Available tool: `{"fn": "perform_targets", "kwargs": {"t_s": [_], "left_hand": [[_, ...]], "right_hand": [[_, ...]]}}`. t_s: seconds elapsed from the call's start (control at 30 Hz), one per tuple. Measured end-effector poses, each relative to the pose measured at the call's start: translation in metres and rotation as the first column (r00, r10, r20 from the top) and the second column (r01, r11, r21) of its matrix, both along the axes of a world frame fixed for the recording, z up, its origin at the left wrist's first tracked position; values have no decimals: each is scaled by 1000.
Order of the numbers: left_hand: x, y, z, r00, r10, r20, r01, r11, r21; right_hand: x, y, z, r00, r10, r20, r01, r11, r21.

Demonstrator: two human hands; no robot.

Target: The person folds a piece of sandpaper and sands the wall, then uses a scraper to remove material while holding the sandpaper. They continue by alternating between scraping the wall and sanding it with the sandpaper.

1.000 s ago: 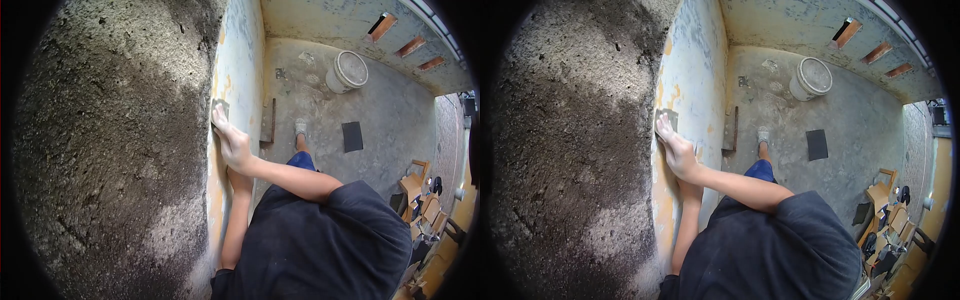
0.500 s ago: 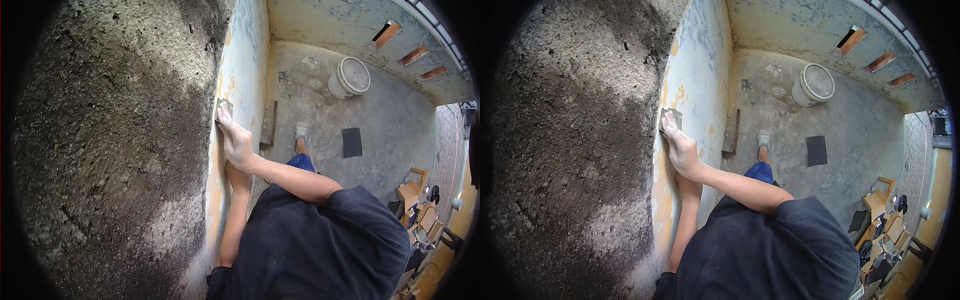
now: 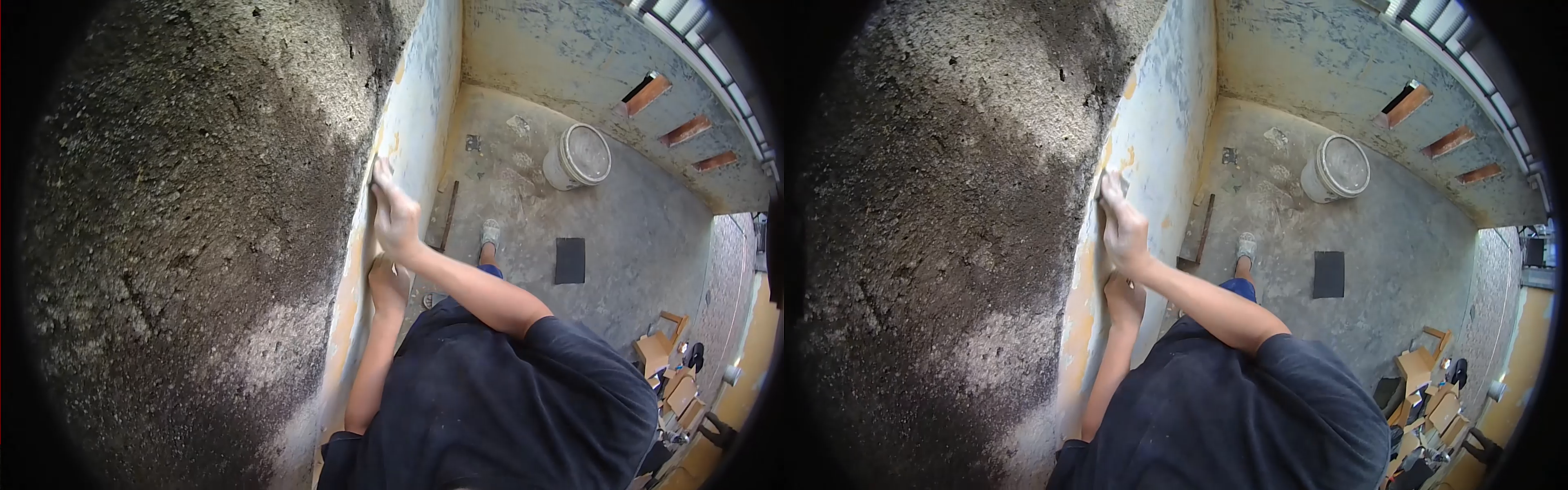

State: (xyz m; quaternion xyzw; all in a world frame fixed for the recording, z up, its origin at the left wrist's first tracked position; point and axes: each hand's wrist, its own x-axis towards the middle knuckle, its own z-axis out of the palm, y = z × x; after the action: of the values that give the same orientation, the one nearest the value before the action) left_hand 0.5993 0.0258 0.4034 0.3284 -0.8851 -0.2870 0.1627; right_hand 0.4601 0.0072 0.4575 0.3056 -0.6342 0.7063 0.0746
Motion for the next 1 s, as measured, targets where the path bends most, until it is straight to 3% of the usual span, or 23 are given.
{"fn": "perform_targets", "kwargs": {"t_s": [0.07,0.1,0.13,0.2,0.23,0.27,0.33,0.4,0.47,0.5,0.53,0.6,0.67,0.73,0.77,0.8,0.9,1.0], "left_hand": [[-6,5,1,996,85,14,-84,995,-49],[-9,8,9,995,91,-33,-93,993,-67],[-11,13,16,992,97,-79,-104,991,-84],[-9,18,25,990,129,-53,-134,985,-110],[-7,20,25,991,130,-42,-135,982,-132],[-8,19,26,991,131,-36,-135,978,-156],[-2,17,20,989,139,-49,-145,973,-179],[2,16,18,989,139,-51,-147,968,-204],[3,14,21,993,113,-27,-117,959,-260],[0,14,27,986,82,-143,-122,945,-303],[-2,13,32,984,87,-153,-131,943,-307],[0,13,41,969,6,-247,-114,897,-427],[3,13,49,958,-24,-285,-122,868,-482],[4,15,59,946,-54,-319,-132,836,-533],[6,16,67,947,-84,-309,-122,799,-589],[7,17,74,949,-113,-295,-109,758,-643],[14,16,85,963,-101,-248,-112,690,-715],[17,15,102,970,-78,-228,-137,604,-785]], "right_hand": [[-43,-22,1,992,-115,-56,115,993,-3],[-66,-26,14,987,-71,143,57,994,97],[-85,-27,28,989,-54,135,41,994,101],[-107,-28,48,913,-18,407,-92,964,249],[-98,-28,38,953,14,304,-57,989,133],[-79,-25,27,955,27,294,-70,988,135],[-30,-9,4,992,-8,-125,6,1000,-21],[-2,10,-3,989,104,-107,-98,994,56],[-23,-5,-5,994,43,-100,-42,999,15],[-42,-13,4,999,27,32,-28,998,61],[-64,-22,17,988,6,156,-23,994,104],[-107,-36,33,974,-42,222,5,986,164],[-108,-38,28,984,-46,172,20,989,149],[-84,-29,0,998,-11,-64,20,989,147],[-52,-13,20,997,36,-72,-36,999,-4],[-36,-3,4,990,133,-38,-133,991,6],[-47,-4,11,995,103,-8,-102,994,37],[-109,-26,29,992,81,93,-89,993,78]]}}
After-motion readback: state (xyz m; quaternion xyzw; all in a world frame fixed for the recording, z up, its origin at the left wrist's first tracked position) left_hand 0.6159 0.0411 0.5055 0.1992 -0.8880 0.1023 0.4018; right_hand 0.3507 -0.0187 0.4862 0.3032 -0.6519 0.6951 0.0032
